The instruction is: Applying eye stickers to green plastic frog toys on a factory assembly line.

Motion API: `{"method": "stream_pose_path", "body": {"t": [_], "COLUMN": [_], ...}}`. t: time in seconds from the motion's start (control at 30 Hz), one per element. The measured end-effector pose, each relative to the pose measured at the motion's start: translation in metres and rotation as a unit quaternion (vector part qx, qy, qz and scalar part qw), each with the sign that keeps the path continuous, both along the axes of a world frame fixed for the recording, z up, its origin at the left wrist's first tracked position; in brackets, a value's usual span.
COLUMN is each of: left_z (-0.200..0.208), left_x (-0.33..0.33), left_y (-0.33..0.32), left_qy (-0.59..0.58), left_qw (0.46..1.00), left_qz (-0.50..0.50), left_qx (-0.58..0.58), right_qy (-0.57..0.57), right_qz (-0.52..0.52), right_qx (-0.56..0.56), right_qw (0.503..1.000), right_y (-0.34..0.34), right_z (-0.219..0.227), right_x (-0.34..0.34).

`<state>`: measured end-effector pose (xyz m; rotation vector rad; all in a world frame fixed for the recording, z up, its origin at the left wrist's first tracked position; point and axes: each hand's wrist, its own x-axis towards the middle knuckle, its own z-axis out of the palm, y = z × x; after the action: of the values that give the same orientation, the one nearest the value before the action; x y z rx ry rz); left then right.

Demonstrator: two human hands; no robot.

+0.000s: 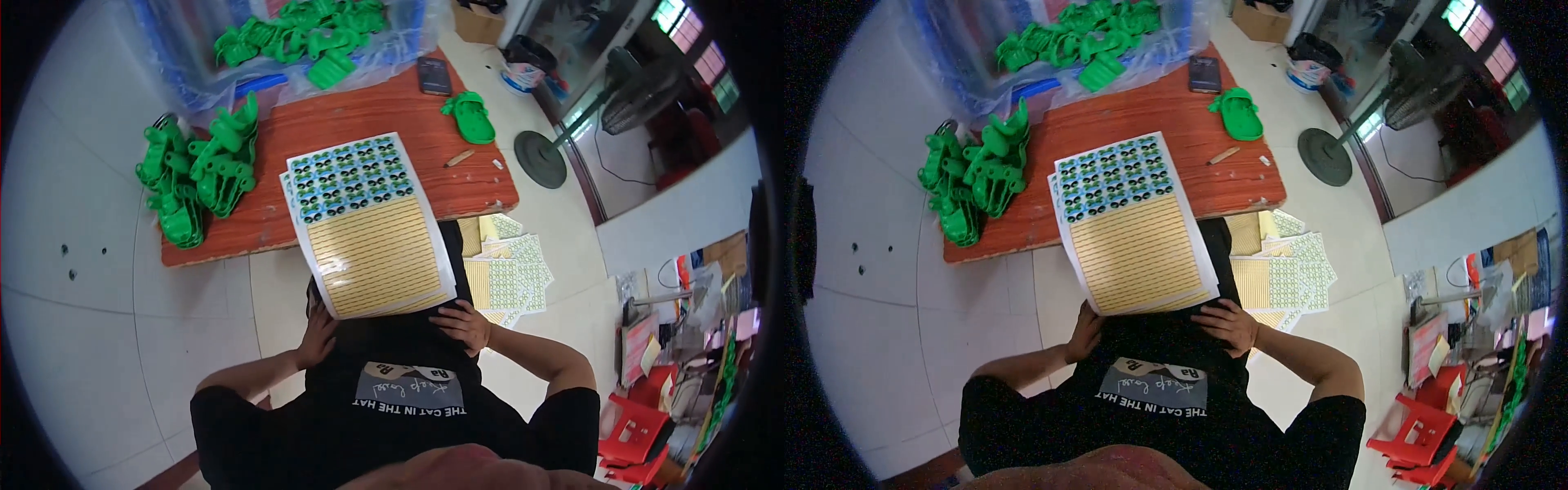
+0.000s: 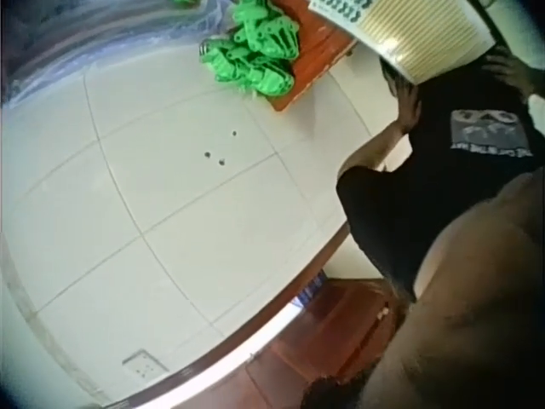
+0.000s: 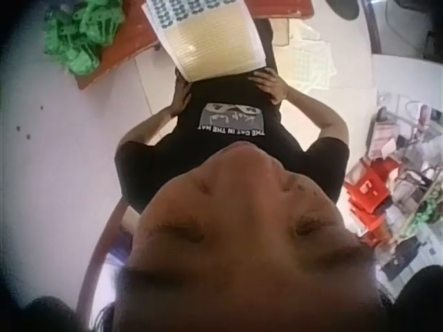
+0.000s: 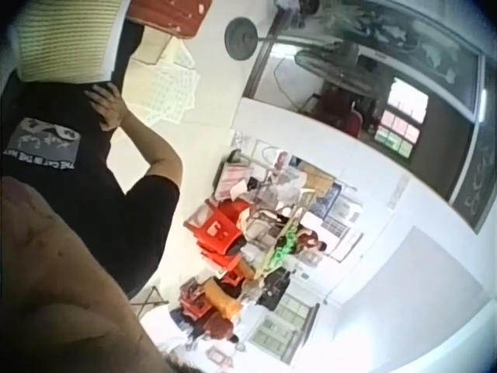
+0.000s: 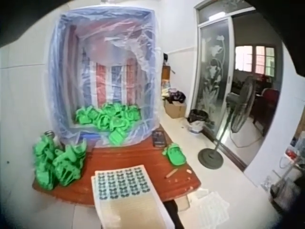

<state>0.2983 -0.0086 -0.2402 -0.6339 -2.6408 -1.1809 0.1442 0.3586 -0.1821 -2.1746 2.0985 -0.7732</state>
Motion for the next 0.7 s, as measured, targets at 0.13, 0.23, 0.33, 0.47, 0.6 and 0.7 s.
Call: {"method": "stream_pose_path", "body": {"t": [0.13,0.23,0.33,0.47,0.6,0.7], "left_z": [-0.002,-0.012,-0.030,-0.033,-0.029,-0.028], "left_x": [-0.001,0.002,-0.003,0.010,0.003,0.002], "left_y": [-0.001,-0.004,-0.006,-0.007,-0.009,-0.007], "left_qy": [-0.035,-0.043,-0.006,-0.038,-0.039,-0.017], "left_qw": [0.996,0.996,0.993,0.988,0.995,0.993], "left_qz": [0.035,0.037,0.023,0.044,0.032,0.031], "left_qx": [0.080,0.075,0.115,0.141,0.090,0.117], "right_qy": [-0.014,-0.020,-0.018,-0.030,-0.025,-0.024], "right_qz": [-0.005,-0.003,-0.023,-0.011,-0.012,-0.026], "right_qx": [0.004,0.002,0.015,0.006,-0.003,-0.001], "right_qw": [1.000,1.000,0.999,0.999,1.000,0.999], "right_y": [0.001,-0.001,0.000,-0.003,-0.001,-0.001], "right_z": [-0.002,0.001,0.002,-0.003,-0.001,-0.003], "right_x": [0.000,0.001,0.003,0.001,0.004,0.007]}}
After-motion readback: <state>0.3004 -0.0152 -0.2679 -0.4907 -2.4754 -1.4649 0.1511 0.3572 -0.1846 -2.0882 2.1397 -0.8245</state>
